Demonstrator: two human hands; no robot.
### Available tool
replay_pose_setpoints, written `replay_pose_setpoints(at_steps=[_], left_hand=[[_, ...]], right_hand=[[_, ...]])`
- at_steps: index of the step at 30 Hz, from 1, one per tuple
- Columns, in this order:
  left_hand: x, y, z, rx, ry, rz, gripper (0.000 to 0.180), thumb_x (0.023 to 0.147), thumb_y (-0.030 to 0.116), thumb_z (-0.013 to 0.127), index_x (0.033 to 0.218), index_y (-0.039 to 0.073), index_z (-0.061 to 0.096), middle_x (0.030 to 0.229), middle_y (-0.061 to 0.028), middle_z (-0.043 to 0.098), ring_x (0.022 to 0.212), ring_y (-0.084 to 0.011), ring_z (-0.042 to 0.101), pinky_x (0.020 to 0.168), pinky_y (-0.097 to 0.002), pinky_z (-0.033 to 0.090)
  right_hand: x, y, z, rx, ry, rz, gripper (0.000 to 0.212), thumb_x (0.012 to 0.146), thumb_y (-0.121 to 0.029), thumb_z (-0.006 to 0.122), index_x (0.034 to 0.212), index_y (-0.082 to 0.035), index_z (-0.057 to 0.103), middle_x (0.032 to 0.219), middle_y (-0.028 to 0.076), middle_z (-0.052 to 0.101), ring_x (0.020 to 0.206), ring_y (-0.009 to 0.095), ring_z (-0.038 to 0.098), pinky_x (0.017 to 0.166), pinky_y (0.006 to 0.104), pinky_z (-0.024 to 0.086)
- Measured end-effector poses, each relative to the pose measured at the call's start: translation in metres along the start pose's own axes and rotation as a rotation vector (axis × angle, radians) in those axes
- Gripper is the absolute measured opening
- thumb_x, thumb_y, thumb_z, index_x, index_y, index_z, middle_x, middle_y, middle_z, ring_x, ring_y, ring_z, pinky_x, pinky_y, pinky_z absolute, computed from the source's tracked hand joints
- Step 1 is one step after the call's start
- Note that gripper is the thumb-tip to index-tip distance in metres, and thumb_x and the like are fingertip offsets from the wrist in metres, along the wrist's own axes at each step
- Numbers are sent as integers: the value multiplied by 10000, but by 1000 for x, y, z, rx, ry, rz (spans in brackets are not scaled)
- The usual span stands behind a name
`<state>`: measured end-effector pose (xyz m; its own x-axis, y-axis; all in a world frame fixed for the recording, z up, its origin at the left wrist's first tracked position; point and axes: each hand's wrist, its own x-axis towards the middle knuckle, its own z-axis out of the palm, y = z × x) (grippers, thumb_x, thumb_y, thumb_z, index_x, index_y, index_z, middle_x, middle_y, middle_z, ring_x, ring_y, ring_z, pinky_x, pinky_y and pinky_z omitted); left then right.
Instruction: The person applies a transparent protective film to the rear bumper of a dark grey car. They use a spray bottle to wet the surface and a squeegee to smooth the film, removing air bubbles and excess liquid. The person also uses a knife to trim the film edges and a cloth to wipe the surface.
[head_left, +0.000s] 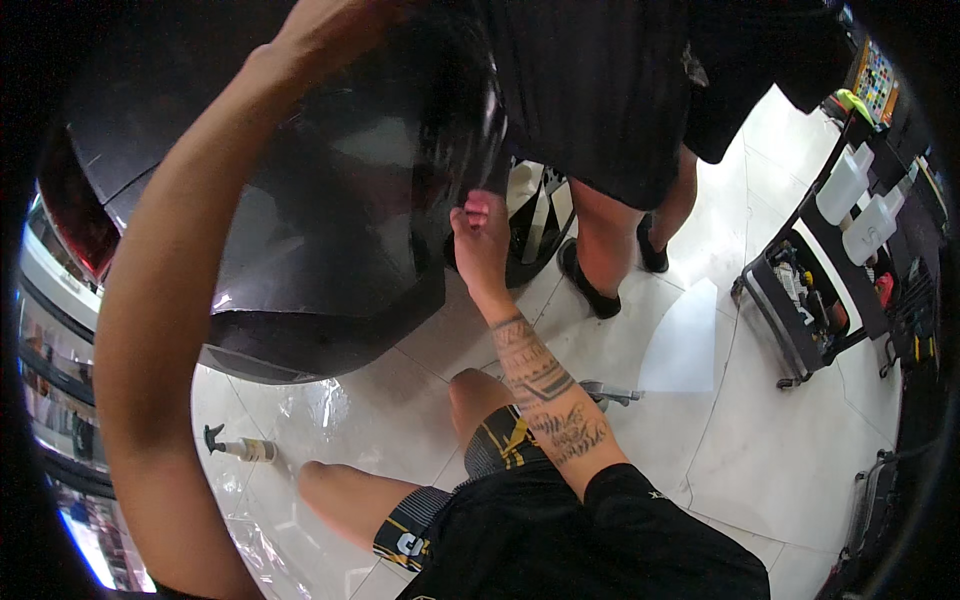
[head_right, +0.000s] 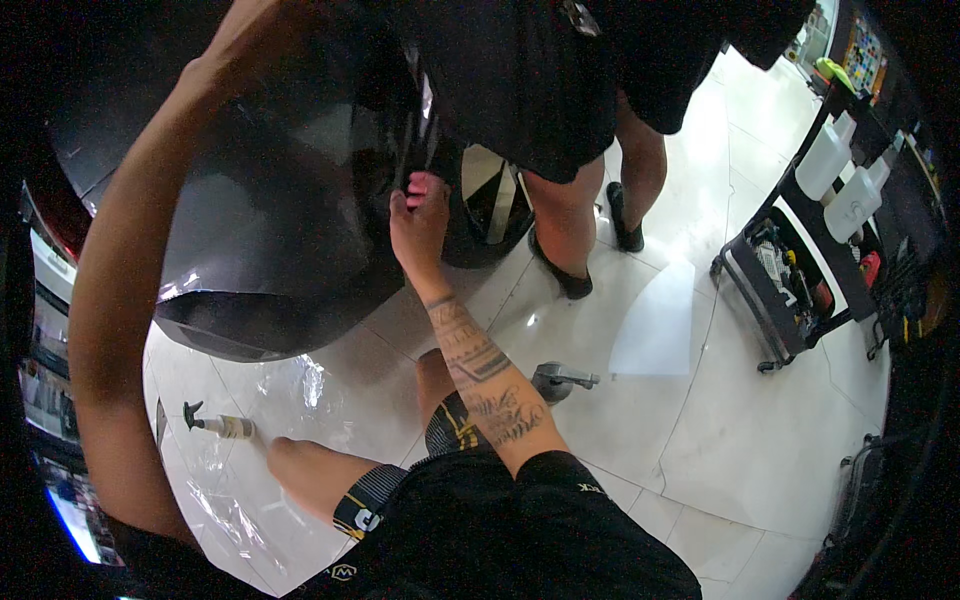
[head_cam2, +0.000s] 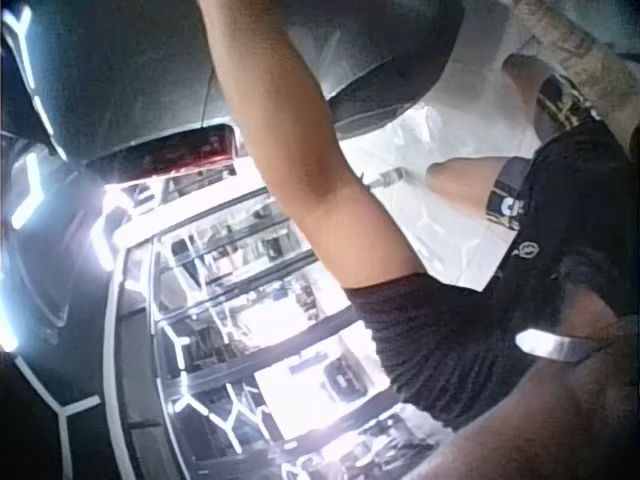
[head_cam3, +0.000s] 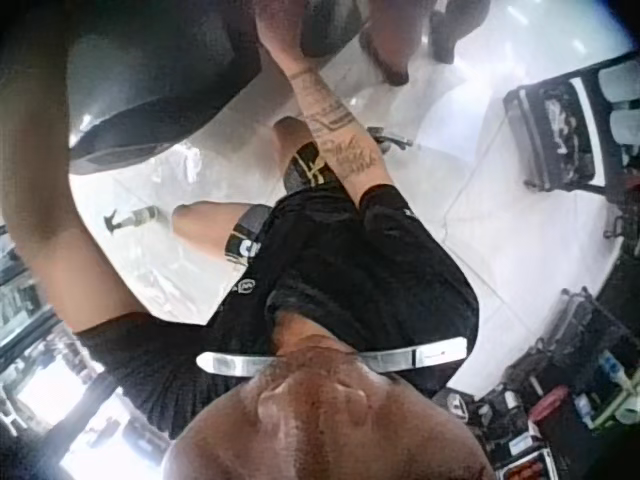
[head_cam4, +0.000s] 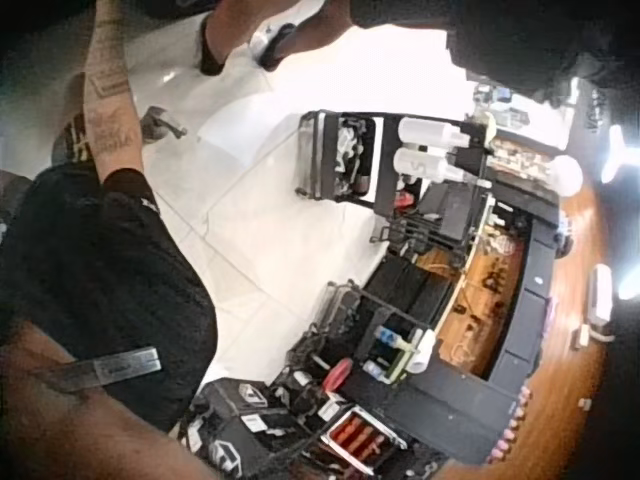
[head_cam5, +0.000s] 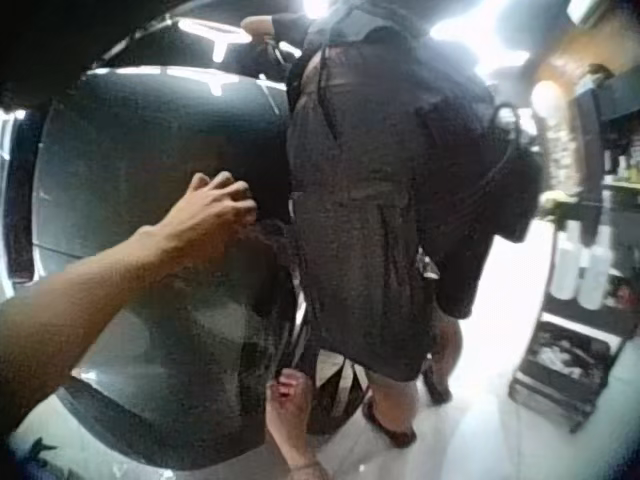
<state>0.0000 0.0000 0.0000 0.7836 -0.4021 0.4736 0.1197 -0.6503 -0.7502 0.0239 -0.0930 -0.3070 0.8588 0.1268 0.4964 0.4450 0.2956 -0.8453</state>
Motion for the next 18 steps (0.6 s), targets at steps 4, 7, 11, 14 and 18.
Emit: replay_pose_setpoints(at_steps=[4,7,11,14,18], left_hand=[[8,13,-15,-17,-137,-55,194,844,242,615,1011,144,618,1095,-58,514,1065,-239,439,867,-427,359],[6,-4,-44,13,-181,-100,277,821,233,649,1083,153,607,1105,-64,505,1053,-245,437,874,-403,352],[-3,22,-27,14,30,-75,384,802,205,671,1168,133,579,1125,-82,502,1087,-270,439,890,-436,361],[-19,32,-42,17,97,-175,460,773,187,706,1207,128,567,1174,-89,501,1152,-290,437,915,-465,368],[-76,61,-9,-385,306,-205,205,838,39,606,1042,46,631,918,-133,643,804,-268,657,705,-350,523]], right_hand=[[11,2,-8,-6,-15,-54,397,874,-146,607,1205,-6,441,1096,155,464,929,242,505,848,384,431],[6,-20,11,100,22,117,553,848,-226,666,1270,14,402,1165,162,463,998,242,508,890,387,437],[40,24,-14,333,13,395,786,790,-296,730,1377,17,314,1264,161,443,1099,262,482,967,380,388],[58,32,-14,559,-95,384,717,773,-284,752,1318,36,413,1176,155,514,1026,231,524,885,398,429],[69,17,-6,686,-280,300,341,782,-212,731,1045,-22,626,876,28,631,778,140,590,751,279,456]])
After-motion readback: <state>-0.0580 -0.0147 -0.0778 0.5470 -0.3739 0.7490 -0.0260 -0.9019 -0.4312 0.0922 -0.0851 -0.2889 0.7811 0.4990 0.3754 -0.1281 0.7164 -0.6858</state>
